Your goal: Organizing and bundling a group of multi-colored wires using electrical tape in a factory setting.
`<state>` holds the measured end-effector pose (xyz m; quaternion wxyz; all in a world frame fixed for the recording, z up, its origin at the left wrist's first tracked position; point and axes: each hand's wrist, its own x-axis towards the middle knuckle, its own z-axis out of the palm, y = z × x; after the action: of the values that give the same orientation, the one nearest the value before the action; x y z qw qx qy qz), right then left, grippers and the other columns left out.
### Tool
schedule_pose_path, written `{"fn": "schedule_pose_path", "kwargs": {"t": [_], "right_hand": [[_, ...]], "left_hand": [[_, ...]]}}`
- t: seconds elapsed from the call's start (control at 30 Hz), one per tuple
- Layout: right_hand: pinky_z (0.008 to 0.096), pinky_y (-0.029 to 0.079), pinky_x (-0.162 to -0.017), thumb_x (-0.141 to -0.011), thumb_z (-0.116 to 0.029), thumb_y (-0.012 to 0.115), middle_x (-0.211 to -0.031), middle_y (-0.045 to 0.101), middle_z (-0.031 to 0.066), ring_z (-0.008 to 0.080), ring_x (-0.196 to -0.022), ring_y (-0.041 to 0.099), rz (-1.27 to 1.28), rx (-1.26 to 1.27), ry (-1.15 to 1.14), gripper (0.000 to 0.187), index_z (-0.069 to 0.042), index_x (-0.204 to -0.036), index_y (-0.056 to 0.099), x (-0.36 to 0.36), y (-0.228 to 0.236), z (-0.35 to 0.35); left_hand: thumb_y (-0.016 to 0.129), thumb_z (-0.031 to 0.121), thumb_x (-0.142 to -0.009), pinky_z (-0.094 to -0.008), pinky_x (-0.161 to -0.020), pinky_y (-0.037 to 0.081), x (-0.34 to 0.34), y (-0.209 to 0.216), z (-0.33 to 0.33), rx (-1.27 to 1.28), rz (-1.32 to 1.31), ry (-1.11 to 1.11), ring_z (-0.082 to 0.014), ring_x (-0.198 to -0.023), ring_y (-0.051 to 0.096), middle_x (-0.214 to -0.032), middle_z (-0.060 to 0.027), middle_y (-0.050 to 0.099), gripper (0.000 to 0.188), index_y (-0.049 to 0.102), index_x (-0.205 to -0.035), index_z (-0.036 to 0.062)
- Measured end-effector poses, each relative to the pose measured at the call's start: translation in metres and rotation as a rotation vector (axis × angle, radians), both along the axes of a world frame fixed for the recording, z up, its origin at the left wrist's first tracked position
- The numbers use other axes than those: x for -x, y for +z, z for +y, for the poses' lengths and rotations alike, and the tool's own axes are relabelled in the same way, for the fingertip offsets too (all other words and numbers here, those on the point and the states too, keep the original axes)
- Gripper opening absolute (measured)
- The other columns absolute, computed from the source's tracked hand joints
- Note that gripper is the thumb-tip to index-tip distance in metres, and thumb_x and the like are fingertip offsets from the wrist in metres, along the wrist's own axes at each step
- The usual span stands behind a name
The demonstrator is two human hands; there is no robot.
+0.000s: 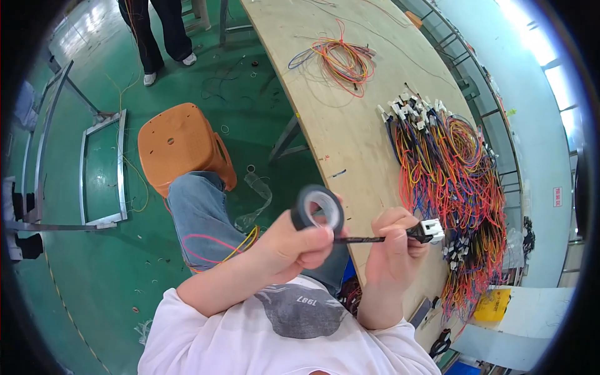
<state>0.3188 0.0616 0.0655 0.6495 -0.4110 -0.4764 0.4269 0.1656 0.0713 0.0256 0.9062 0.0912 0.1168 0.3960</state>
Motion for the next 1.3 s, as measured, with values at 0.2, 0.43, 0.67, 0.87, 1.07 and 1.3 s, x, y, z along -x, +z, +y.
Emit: {"fn": "schedule_pose_path", "kwargs": {"t": [0.2,0.43,0.67,0.87,1.07,1.3], "right_hand": [[0.0230,0.031,-0.051,-0.072,-0.008,0.062,-0.066,0.051,0.0079,0.0122,-0.058,0.044,0.084,0.032,0.006,0.014,0.001,-0.064,0.055,-0.008,0.009,0.008],[0.0184,0.032,-0.047,-0.070,-0.007,0.066,-0.069,0.052,0.0061,0.0074,-0.057,0.046,-0.032,0.047,0.065,0.011,0.001,-0.069,0.059,-0.002,0.009,-0.001],[0.0224,0.034,-0.051,-0.074,-0.008,0.062,-0.069,0.051,0.0074,0.0118,-0.059,0.047,0.106,0.114,0.107,0.013,0.001,-0.068,0.055,-0.002,0.007,0.000],[0.0248,0.030,-0.060,-0.077,-0.010,0.058,-0.067,0.051,0.0079,0.0132,-0.063,0.042,0.251,0.095,-0.012,0.012,-0.002,-0.068,0.054,-0.012,0.009,0.004],[0.0243,0.033,-0.055,-0.072,-0.013,0.065,-0.067,0.052,0.0061,0.0123,-0.060,0.047,0.230,0.141,0.090,0.014,-0.002,-0.068,0.057,-0.019,0.009,-0.002],[0.0218,0.030,-0.053,-0.072,-0.012,0.066,-0.067,0.052,0.0063,0.0105,-0.059,0.044,0.260,0.156,0.080,0.015,-0.001,-0.067,0.057,-0.016,0.012,-0.006]], "left_hand": [[0.075,0.054,-0.049,-0.0199,-0.065,0.037,0.006,-0.019,-0.006,-0.787,0.348,0.446,-0.0131,-0.082,0.046,-0.103,-0.0080,0.041,0.088,0.038,-0.113,0.0057],[0.073,0.011,-0.064,-0.0178,-0.052,0.036,-0.009,-0.006,-0.012,-0.635,0.996,0.248,-0.0049,-0.059,0.040,-0.084,-0.0014,0.042,0.065,0.033,-0.116,0.0060],[0.065,0.012,-0.072,-0.0197,-0.045,0.033,-0.004,-0.017,0.003,-0.224,0.031,-0.279,-0.0049,-0.054,0.042,-0.096,-0.0098,0.055,0.050,0.039,-0.113,0.0056],[0.055,0.034,-0.079,-0.0195,-0.046,0.031,0.001,-0.003,-0.014,-0.194,0.237,0.333,-0.0057,-0.057,0.040,-0.081,-0.0014,0.048,0.040,0.042,-0.109,0.0101],[0.080,0.029,-0.056,-0.0204,-0.046,0.027,0.000,-0.043,-0.017,-1.300,1.025,0.600,-0.0085,-0.058,0.035,-0.083,-0.0069,0.041,0.054,0.050,-0.092,0.0023],[0.062,0.018,-0.075,-0.0156,-0.044,0.031,-0.020,-0.018,-0.003,-0.294,0.336,-0.279,-0.0057,-0.055,0.043,-0.096,-0.0129,0.056,0.056,0.033,-0.122,0.0092]]}}
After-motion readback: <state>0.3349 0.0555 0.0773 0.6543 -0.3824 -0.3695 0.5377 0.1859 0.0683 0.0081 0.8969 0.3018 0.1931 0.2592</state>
